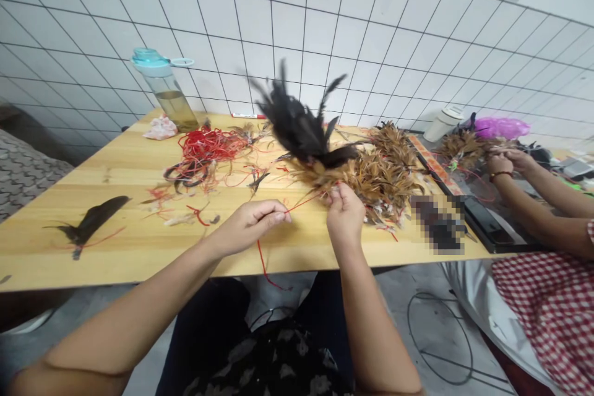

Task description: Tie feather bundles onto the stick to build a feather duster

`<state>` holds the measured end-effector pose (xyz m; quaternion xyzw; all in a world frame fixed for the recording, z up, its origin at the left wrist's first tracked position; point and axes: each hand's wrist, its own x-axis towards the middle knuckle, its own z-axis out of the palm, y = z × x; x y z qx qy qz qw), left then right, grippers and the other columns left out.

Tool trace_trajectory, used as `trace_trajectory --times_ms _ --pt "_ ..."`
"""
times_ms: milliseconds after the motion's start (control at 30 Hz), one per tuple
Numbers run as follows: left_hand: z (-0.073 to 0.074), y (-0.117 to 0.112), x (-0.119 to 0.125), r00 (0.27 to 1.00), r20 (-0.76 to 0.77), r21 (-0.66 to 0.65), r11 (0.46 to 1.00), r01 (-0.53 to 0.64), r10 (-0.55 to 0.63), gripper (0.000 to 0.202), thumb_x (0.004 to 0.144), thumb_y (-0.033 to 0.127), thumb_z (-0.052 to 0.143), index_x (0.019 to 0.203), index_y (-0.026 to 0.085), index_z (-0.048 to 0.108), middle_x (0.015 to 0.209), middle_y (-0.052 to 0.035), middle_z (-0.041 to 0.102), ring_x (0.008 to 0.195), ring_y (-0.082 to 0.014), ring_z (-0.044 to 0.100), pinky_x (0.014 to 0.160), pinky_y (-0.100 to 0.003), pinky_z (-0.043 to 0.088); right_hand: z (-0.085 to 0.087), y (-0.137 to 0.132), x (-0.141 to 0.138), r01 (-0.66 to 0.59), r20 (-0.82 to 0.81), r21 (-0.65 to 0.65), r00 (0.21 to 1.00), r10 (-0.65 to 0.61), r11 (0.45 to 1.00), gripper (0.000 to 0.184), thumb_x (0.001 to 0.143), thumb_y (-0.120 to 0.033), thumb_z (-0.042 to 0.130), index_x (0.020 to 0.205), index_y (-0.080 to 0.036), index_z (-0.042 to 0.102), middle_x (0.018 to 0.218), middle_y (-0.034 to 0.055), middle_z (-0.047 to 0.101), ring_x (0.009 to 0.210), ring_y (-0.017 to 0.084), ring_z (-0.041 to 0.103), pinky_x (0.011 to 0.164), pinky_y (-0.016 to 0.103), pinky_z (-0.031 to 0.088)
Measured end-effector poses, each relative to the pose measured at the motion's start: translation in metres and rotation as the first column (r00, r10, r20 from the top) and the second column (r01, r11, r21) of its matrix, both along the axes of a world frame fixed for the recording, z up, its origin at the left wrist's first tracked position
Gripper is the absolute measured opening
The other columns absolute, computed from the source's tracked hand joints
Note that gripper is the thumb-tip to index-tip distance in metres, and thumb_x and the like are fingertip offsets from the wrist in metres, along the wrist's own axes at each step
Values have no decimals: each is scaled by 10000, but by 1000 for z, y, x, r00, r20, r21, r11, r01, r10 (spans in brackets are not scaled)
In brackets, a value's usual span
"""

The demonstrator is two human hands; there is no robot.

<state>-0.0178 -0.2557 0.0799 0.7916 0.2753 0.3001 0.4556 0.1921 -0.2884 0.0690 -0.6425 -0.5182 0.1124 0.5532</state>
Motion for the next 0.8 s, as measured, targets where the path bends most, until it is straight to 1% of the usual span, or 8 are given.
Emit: trace_trajectory --times_ms 67,167,300,433,533,700,767,800 --pt "10 -3 -5 998 -51 149 988 -31 39 249 941 293 457 879 162 660 840 -24 697 776 -121 623 717 -231 447 -1 -3 2 95 387 -15 918 -82 995 225 863 -153 423 888 -171 646 789 74 650 713 181 550 635 284 388" --pt "21 -7 -10 994 -86 350 936 -39 74 219 934 240 470 843 161 652 755 -5 683 676 -103 608 642 -211 435 -3 -9 0 202 755 -52 649 -94 978 337 856 -70 403 1059 -159 657 850 92 663 716 184 546 594 290 323" --pt "32 -10 -11 990 -132 596 802 35 55 239 952 228 443 870 162 658 804 -26 698 732 -115 631 685 -218 461 -3 -12 -2 152 929 -123 366 60 981 316 900 -82 416 1093 -162 654 803 80 647 690 177 529 566 308 256" --pt "48 11 -7 971 -222 712 694 104 83 272 951 268 431 883 170 675 802 -42 691 764 -144 637 702 -246 464 3 -17 -7 -69 937 -271 209 280 960 269 913 -77 419 905 -165 674 738 62 629 644 167 510 562 318 237" --pt "55 42 -9 975 -200 678 732 70 92 252 919 288 474 856 165 685 848 -53 715 813 -156 648 751 -258 464 16 -30 -7 -221 925 -291 185 333 931 269 881 -43 433 858 -179 663 712 41 616 623 155 502 555 307 246" --pt "41 62 -15 980 -197 319 944 84 -21 309 859 419 544 825 147 687 798 -47 717 743 -148 640 702 -236 467 40 -50 9 -295 892 -133 380 244 946 398 815 19 395 1013 -205 659 803 29 656 660 137 550 578 246 334" --pt "31 56 -15 981 -172 170 978 121 -91 366 844 481 540 835 141 677 802 -59 709 746 -161 641 694 -257 481 45 -53 16 -335 864 -75 449 229 939 414 811 19 385 1034 -203 653 858 38 670 720 137 588 621 225 386" --pt "27 52 -15 981 -187 153 985 75 -45 397 861 503 501 841 145 671 789 -57 700 729 -157 639 679 -267 483 46 -53 19 -338 852 -51 477 217 940 409 813 12 389 1039 -203 653 870 41 673 744 140 601 638 220 403"
